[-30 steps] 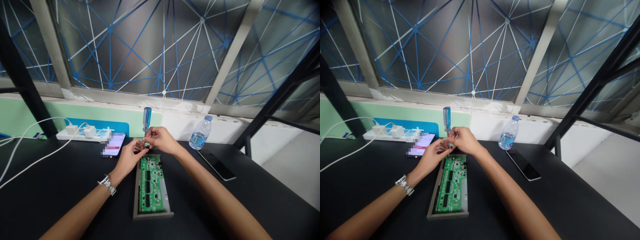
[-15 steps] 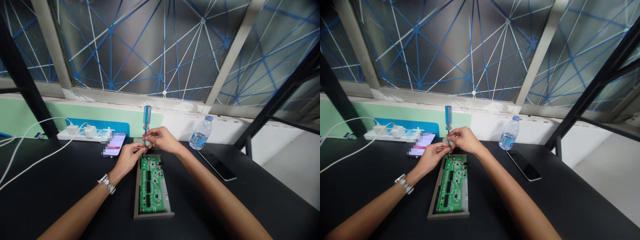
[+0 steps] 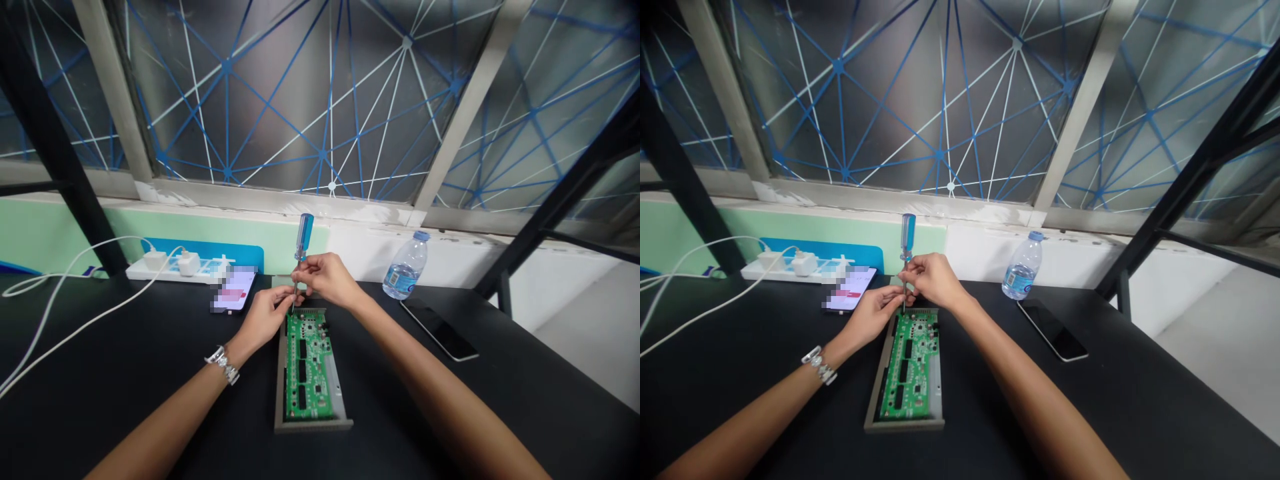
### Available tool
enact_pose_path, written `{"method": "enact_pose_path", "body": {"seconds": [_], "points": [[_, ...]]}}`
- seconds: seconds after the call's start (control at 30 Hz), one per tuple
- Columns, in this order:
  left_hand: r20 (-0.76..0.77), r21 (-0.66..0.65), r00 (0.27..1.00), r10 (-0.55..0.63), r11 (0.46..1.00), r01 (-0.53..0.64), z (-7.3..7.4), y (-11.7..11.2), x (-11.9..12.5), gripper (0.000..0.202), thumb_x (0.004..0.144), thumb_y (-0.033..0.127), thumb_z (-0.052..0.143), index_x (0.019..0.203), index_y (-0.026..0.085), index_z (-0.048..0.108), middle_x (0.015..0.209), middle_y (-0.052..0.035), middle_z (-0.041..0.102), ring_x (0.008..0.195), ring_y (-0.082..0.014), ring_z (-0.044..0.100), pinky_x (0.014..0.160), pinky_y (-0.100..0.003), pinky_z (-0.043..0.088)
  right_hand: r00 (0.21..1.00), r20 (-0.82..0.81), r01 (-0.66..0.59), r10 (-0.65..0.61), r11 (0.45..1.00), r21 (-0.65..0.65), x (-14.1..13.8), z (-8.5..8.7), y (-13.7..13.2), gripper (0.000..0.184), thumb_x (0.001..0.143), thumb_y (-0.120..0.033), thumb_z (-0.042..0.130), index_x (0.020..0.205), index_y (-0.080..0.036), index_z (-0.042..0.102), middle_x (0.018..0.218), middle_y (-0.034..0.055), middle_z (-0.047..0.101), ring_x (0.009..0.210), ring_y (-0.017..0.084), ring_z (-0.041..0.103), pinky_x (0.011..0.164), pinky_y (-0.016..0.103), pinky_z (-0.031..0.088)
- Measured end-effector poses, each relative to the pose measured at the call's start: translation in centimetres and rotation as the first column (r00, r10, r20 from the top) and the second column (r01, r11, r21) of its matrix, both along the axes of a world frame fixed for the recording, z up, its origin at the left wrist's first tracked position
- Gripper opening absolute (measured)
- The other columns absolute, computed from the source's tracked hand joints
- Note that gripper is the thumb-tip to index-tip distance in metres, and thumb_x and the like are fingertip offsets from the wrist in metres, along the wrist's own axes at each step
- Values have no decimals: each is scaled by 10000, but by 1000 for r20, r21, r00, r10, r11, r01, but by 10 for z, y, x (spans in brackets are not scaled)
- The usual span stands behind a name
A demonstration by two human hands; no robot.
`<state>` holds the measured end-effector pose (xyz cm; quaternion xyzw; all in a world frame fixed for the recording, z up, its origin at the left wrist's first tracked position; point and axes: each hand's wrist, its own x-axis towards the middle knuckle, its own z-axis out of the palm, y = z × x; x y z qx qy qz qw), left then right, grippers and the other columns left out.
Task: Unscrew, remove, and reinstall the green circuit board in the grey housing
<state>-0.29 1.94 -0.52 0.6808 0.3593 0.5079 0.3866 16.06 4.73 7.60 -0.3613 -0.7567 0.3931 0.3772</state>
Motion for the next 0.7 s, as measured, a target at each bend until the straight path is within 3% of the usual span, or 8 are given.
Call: {"method": "enact_pose_path", "body": {"seconds": [0.2, 0.37, 0.47, 0.57, 0.7], "points": [[-28, 32, 999, 35, 999, -34, 0, -4, 1, 231, 919, 291, 534, 985, 149, 703, 1009, -98, 756, 958, -235, 710, 894, -346, 532, 993, 10, 118, -121, 983, 142, -5, -6, 0, 218, 757, -328, 698, 668, -166, 583, 572, -26, 572, 474, 100, 508, 460, 211, 389], [-38, 79, 980, 194, 979, -190, -1, -8, 5, 171, 855, 300, 639, 941, 158, 677, 915, -71, 751, 864, -225, 716, 820, -317, 547, 986, -10, 167, -169, 958, 232, -10, -12, 1, 255, 762, -335, 695, 645, -178, 533, 602, -25, 572, 537, 111, 525, 535, 225, 405], [-26, 80, 976, 217, 973, -215, -1, -8, 7, 145, 853, 289, 637, 858, 151, 682, 832, -61, 745, 808, -223, 715, 761, -301, 549, 980, -3, 194, -200, 948, 252, -12, -14, 0, 266, 780, -340, 683, 646, -184, 514, 572, -38, 542, 525, 112, 525, 533, 230, 400], [-18, 59, 983, 181, 982, -179, 0, -9, 7, 164, 866, 284, 619, 878, 149, 712, 877, -73, 762, 849, -237, 721, 787, -313, 549, 986, 50, 141, -157, 961, 237, -10, -9, -1, 248, 791, -360, 684, 698, -177, 546, 607, -24, 575, 565, 125, 566, 578, 249, 447], [-21, 32, 986, 164, 986, -163, 1, -10, 6, 200, 869, 300, 619, 940, 156, 738, 961, -88, 774, 902, -257, 724, 829, -338, 550, 1000, 1, 31, -31, 988, 149, -2, 7, -4, 278, 800, -390, 676, 945, -165, 601, 879, 50, 647, 823, 181, 630, 628, 269, 530]]}}
